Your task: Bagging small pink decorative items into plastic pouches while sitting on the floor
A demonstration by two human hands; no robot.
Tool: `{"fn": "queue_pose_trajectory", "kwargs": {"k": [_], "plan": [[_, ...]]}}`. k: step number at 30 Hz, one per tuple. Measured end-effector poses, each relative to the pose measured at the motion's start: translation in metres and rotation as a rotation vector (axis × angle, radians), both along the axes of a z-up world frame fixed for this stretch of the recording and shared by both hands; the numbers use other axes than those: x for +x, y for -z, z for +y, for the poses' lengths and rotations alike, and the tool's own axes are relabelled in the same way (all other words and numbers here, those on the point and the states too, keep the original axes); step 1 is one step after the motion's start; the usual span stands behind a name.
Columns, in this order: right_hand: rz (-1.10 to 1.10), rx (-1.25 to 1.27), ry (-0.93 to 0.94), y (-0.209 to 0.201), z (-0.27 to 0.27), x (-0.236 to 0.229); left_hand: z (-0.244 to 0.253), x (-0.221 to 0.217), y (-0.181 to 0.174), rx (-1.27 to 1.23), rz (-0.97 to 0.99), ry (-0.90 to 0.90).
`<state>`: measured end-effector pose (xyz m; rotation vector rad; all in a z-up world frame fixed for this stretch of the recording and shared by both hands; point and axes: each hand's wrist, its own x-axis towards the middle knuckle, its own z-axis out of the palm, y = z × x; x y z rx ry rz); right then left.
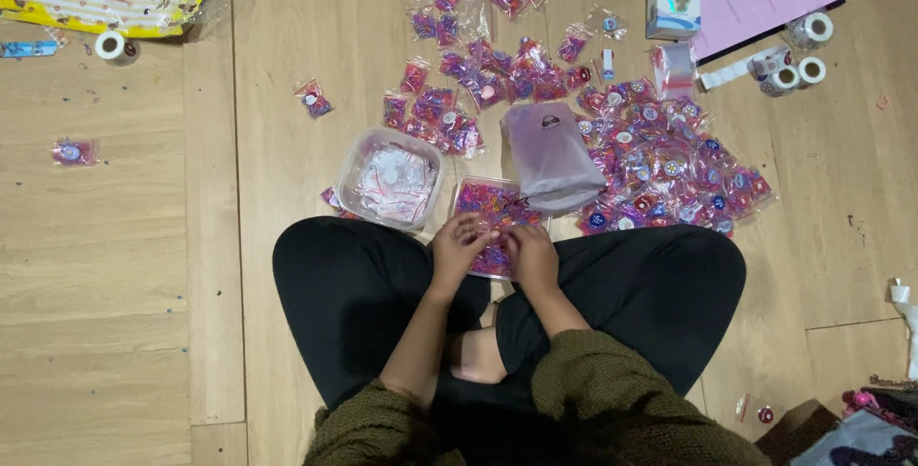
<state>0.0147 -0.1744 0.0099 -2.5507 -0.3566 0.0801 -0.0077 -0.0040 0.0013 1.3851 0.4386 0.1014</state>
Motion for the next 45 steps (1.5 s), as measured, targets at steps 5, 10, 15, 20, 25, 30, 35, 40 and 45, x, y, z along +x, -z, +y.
{"fn": "queue_pose_trajectory", "kwargs": {"k": [5, 10, 15, 20, 25, 30, 35, 40, 45], "plan": [[-0.064, 0.271, 0.186, -0.017, 0.007, 0.005, -0.002, 0.000, -0.010, 0.148, -0.066, 0.049], [-0.178, 0.453, 0.193, -0.035, 0.012, 0.006, 0.002, -0.004, -0.029, 0.313, -0.165, 0.090], [-0.090, 0.481, 0.162, -0.014, 0.011, 0.003, 0.005, -0.003, -0.034, 0.538, -0.235, 0.117], [-0.087, 0.498, 0.113, -0.028, 0.011, 0.004, 0.005, -0.006, -0.038, 0.559, -0.209, 0.150], [-0.104, 0.528, 0.033, -0.033, 0.012, 0.007, 0.005, -0.004, -0.033, 0.568, -0.200, 0.174], [-0.103, 0.489, -0.040, -0.034, 0.011, 0.005, 0.004, -0.005, -0.034, 0.553, -0.215, 0.178], [-0.088, 0.491, 0.004, -0.050, 0.016, 0.005, 0.003, -0.005, -0.025, 0.557, -0.221, 0.175], [-0.078, 0.482, 0.052, -0.032, 0.010, 0.005, 0.003, -0.005, -0.023, 0.545, -0.223, 0.187], [-0.016, 0.495, 0.081, -0.026, 0.010, 0.002, 0.003, -0.006, -0.024, 0.554, -0.205, 0.193]]}}
